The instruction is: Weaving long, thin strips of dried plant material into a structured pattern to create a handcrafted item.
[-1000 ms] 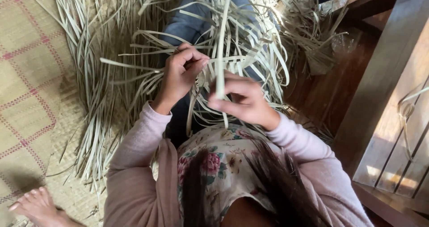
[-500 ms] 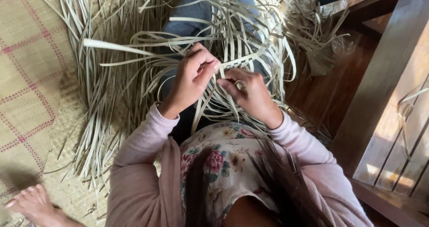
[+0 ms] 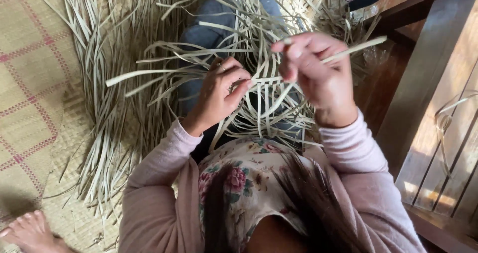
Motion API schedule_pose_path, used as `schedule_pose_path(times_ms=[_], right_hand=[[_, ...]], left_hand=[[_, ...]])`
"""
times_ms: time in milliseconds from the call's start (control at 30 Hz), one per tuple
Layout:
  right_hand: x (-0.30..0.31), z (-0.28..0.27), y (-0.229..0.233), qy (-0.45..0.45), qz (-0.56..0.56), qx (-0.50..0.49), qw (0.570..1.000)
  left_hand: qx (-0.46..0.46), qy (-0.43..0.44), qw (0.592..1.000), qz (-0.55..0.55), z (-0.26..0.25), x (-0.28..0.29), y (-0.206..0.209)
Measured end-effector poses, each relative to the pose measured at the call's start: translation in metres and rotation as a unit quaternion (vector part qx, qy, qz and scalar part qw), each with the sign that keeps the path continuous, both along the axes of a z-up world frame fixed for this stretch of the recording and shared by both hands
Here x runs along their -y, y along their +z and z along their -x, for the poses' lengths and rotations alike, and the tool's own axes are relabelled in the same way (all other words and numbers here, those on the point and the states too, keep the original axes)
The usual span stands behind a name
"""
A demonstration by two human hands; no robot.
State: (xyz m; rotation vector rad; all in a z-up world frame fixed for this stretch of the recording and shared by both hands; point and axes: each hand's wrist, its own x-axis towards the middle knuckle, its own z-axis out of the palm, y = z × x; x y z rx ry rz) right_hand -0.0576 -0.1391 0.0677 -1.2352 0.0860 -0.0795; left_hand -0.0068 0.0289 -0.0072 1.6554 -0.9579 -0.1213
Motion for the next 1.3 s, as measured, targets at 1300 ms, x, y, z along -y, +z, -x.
schedule_pose_path(times_ms=[1300], right_hand=[[-0.020, 0.046, -0.082, 0.013, 0.303, 0.190, 0.934]], left_hand=[[-0.137, 0.050, 0.988, 0.047, 0.001, 0.018, -0.036]])
